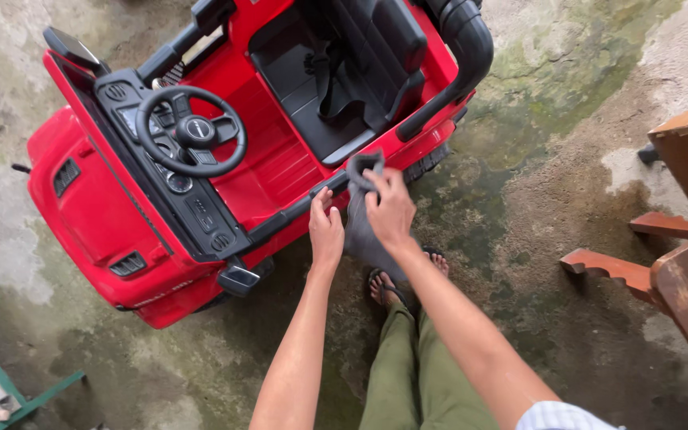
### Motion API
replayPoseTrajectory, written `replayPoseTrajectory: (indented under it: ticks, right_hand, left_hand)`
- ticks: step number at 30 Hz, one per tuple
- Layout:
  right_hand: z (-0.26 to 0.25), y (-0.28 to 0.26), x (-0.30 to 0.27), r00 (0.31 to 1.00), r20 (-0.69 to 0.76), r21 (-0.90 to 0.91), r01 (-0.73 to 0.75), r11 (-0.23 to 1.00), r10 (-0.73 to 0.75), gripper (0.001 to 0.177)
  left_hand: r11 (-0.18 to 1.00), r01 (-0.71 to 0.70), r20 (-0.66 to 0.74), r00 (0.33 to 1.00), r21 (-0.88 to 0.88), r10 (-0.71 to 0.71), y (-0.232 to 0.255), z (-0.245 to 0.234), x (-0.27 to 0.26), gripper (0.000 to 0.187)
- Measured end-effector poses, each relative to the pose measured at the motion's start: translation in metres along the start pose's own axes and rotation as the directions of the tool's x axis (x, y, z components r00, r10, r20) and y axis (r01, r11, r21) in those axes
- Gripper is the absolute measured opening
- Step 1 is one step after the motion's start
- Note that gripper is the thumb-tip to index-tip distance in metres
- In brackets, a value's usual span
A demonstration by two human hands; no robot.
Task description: The person wipes the exterior and interior of a red toy car using a gray cloth. They clean the front grille, hood, side panels, dashboard, steering wheel, seats, and rear wheel area.
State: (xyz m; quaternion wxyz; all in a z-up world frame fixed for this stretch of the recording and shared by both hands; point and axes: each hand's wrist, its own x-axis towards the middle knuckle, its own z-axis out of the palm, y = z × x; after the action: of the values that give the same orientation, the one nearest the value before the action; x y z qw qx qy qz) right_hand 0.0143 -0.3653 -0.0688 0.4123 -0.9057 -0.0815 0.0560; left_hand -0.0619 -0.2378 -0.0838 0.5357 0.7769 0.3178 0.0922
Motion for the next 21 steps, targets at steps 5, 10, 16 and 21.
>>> replayPoseTrajectory:
  ticks: [5, 10, 16, 21]
  right_hand:
    - [-0.011, -0.025, 0.077, 0.949, -0.114, -0.32, 0.246, 0.915, -0.295, 0.054]
    - [-0.008, -0.003, 0.083, 0.969, 0.136, -0.378, 0.245, 0.893, -0.208, 0.071]
    - [-0.047, 0.026, 0.039, 0.956, 0.244, -0.238, 0.223, 0.945, -0.164, 0.055]
    - [-0.09, 0.048, 0.014, 0.997, 0.064, -0.117, -0.041, 0.992, 0.048, 0.054]
  left_hand:
    - [1.0, -0.001, -0.041, 0.999, -0.016, 0.0, 0.011, -0.003, 0.006, 0.045]
    - [0.999, 0.036, -0.014, 0.999, -0.037, -0.036, 0.016, 0.011, 0.007, 0.044]
    - [0.999, -0.031, 0.029, 0.999, -0.016, 0.032, 0.035, 0.039, 0.026, 0.043]
    - [0.994, -0.098, 0.072, 0.993, 0.043, 0.095, 0.056, 0.054, 0.035, 0.045]
